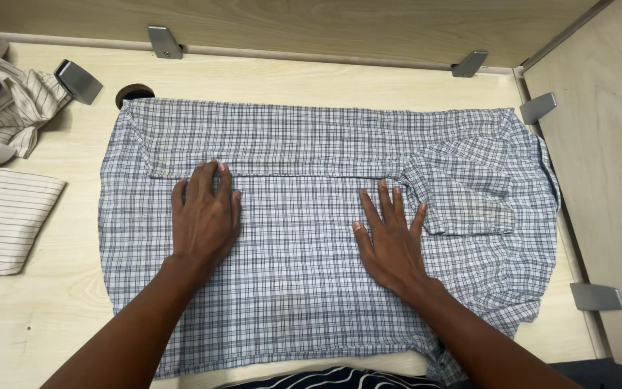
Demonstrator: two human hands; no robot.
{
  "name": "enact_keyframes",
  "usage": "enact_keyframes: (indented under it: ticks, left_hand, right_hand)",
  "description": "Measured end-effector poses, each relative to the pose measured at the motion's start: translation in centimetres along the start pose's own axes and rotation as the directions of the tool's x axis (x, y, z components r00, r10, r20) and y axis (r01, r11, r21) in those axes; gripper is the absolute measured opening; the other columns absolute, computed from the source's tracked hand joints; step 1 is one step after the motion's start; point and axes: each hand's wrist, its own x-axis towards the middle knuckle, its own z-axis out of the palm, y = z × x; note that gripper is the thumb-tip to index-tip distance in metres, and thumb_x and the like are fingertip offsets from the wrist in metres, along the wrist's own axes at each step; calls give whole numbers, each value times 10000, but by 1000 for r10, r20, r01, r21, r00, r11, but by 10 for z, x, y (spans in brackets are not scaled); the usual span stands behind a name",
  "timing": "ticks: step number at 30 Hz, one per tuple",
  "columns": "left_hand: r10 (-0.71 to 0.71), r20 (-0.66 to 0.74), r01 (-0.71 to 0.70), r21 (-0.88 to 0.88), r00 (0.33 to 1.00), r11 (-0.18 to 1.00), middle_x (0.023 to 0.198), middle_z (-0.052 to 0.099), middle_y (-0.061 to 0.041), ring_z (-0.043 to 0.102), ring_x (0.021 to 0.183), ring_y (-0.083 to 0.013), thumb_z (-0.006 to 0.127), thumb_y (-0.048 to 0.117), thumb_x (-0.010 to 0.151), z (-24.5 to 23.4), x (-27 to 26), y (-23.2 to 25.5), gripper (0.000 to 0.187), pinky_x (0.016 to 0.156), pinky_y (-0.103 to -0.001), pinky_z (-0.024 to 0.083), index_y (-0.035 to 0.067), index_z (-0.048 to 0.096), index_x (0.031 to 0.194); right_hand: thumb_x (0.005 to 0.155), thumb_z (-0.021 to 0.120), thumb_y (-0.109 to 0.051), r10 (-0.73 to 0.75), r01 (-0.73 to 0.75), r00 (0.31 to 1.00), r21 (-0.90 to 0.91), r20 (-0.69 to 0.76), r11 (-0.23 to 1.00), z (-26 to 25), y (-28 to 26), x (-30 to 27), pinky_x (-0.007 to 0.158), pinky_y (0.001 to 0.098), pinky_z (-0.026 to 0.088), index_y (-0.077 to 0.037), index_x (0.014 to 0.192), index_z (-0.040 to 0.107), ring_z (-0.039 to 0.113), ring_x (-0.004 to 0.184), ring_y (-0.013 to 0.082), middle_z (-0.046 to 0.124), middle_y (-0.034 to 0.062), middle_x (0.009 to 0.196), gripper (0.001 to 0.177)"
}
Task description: The person folds a blue shirt and places it into a cardboard box. Then, the person lays out a checkered shirt on a wooden table, smooths it, and folds it neatly into a compact rectangle.
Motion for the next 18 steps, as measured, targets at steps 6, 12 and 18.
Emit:
enact_keyframes:
  ticks: [6,12,18]
  left_hand:
    - [28,38,-28,3,999,1000,1503,468,-256,391,1445,-366,444,272,1050,10,15,-11,522,1149,-591,292,-68,482,1445]
    - [48,41,-46,-43,998,998,1535,409,-258,328,1477,-366,411,289,1063,26,28,-24,552,1165,-600,251,-74,436,1478]
    - [61,19,-59,-84,998,995,1564,358,-266,279,1502,-388,424,270,1072,42,46,-32,561,1184,-615,208,-86,391,1504]
  right_hand:
    - [1027,261,-515,18,-18,1000,-1,-6,1000,4,-1,11,1142,712,-139,-176,1609,222,-36,1557,375,46,154,1701,675]
    - [1030,255,-518,25,-26,998,-15,-60,1000,9,-1,25,1153,702,-133,-200,1616,208,-31,1562,358,56,142,1703,669]
    - [1030,256,-509,55,-56,997,-30,-54,998,8,-2,40,1158,703,-119,-219,1618,203,-19,1563,351,67,139,1704,657]
